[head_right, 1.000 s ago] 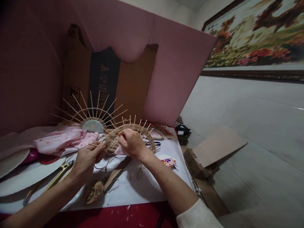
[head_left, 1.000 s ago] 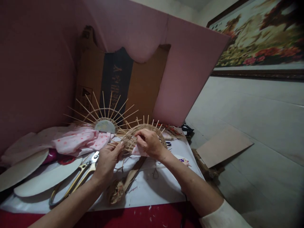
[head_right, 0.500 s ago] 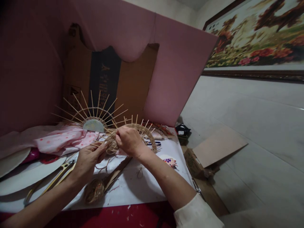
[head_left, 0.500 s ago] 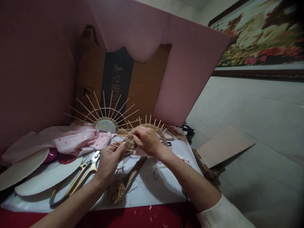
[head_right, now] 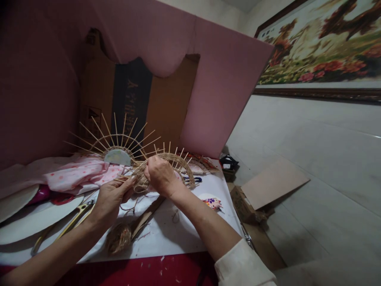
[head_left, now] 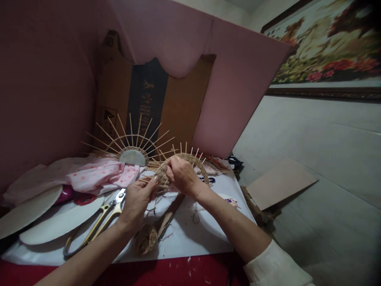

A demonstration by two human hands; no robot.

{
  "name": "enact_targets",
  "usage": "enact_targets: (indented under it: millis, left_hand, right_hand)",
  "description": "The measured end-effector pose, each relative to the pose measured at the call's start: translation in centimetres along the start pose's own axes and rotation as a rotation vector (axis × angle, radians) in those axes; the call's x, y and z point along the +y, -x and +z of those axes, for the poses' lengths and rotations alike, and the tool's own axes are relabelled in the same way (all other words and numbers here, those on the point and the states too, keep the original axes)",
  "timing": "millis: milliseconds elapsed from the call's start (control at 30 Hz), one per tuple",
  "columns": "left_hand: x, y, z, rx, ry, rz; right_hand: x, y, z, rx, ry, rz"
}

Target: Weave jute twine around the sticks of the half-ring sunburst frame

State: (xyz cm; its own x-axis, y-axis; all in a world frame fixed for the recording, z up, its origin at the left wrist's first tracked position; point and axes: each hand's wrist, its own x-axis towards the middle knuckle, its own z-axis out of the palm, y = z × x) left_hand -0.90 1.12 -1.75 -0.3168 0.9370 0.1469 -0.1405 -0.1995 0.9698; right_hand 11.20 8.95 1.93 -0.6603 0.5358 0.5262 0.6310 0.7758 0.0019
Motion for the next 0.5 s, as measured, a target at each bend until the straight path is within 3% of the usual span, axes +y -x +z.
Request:
enact_targets:
  millis: [133, 300, 400, 500]
  left_hand:
    - [-0.3, -0.3, -0.4, 0.021, -0.002, -0.007]
    - [-0.8, -0.5, -0.8, 0.028, -0.004, -0.020]
    - [-1.0, -0.5, -0.8, 0.027, -0.006, -0.016]
    - [-1.0, -0.4, -0.8, 0.030, -0.010, -0.011]
  right_hand:
    - [2.0, -0.5, 0.4, 0.190, -0.021, 0.121]
    - [5.8, -0.2, -1.6, 0.370, -0.048, 0.282]
    - [5.1, 0.6, -2.1, 0.372, -0.199, 0.209]
    - [3.0, 1.4, -1.6, 0.255, -0.307, 0.098]
